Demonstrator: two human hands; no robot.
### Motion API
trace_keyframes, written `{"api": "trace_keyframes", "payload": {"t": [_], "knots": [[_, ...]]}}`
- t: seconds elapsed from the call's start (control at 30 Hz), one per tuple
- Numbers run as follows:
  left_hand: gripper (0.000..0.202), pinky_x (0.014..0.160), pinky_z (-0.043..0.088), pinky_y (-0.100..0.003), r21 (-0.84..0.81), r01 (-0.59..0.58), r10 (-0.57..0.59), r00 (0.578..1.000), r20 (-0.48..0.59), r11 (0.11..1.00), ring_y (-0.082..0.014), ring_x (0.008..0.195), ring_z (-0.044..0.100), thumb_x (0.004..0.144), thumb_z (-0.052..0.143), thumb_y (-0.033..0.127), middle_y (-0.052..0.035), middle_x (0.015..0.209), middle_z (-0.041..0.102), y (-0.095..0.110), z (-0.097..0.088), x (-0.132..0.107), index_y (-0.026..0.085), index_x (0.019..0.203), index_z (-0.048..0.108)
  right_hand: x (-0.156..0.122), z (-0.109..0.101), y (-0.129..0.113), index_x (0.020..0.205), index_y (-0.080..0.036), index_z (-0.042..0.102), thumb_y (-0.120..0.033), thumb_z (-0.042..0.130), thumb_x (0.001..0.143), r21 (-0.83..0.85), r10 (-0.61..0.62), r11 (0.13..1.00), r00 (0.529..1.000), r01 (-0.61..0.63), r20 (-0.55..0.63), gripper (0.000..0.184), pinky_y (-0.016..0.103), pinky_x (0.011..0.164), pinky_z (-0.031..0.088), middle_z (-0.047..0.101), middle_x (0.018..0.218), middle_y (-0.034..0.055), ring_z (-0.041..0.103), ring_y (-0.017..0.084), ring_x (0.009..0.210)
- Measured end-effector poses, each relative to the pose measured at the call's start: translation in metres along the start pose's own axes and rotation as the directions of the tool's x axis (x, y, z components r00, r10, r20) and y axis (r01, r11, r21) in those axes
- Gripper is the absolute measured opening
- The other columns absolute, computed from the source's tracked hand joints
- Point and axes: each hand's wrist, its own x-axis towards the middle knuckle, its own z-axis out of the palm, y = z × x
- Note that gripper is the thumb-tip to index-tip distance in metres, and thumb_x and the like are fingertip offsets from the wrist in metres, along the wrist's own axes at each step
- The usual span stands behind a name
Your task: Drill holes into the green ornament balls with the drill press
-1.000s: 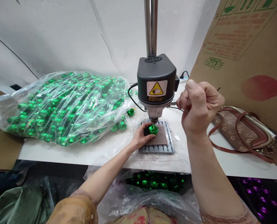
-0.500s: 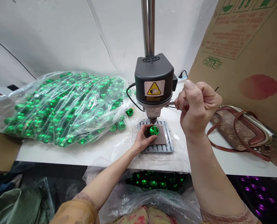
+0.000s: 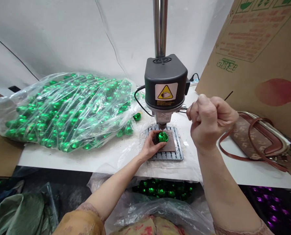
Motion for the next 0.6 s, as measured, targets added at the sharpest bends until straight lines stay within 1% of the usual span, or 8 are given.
{"api": "trace_keyframes", "payload": {"t": [0.17,0.4,0.6], "knots": [[0.061,0.101,0.050,-0.043,0.011,-0.015,0.015,1.000,-0.001,1.000,-0.0281,0.115,0.064,0.073,0.085,0.047,-0.0114,0.121,0.067,0.001,0.002,0.000,0.019,0.118,0.055,-0.010,-0.004,0.008,0.054,-0.019,0.022,-0.019,0.059,0.088,0.003,-0.115,0.993,0.993,0.115,-0.007,0.050,0.025,0.041,0.025,0.025,0.045,-0.0083,0.028,0.003,0.039],[0.058,0.102,0.050,-0.043,0.006,-0.029,0.029,1.000,0.008,1.000,-0.0279,0.117,0.064,0.076,0.084,0.043,-0.0120,0.122,0.067,-0.002,0.001,-0.001,0.019,0.120,0.054,-0.018,-0.010,0.015,0.053,-0.018,0.022,-0.019,0.060,0.086,-0.029,-0.162,0.986,0.987,0.162,-0.002,0.050,0.025,0.042,0.024,0.025,0.046,-0.0069,0.028,0.003,0.040],[0.058,0.103,0.050,-0.043,-0.001,-0.025,0.025,1.000,0.018,1.000,-0.0279,0.119,0.063,0.076,0.083,0.042,-0.0120,0.123,0.066,-0.002,0.001,-0.001,0.019,0.120,0.053,-0.026,-0.015,0.022,0.053,-0.016,0.019,-0.014,0.059,0.085,-0.038,-0.240,0.970,0.971,0.240,-0.013,0.051,0.023,0.042,0.023,0.025,0.046,-0.0069,0.027,0.002,0.040]]}}
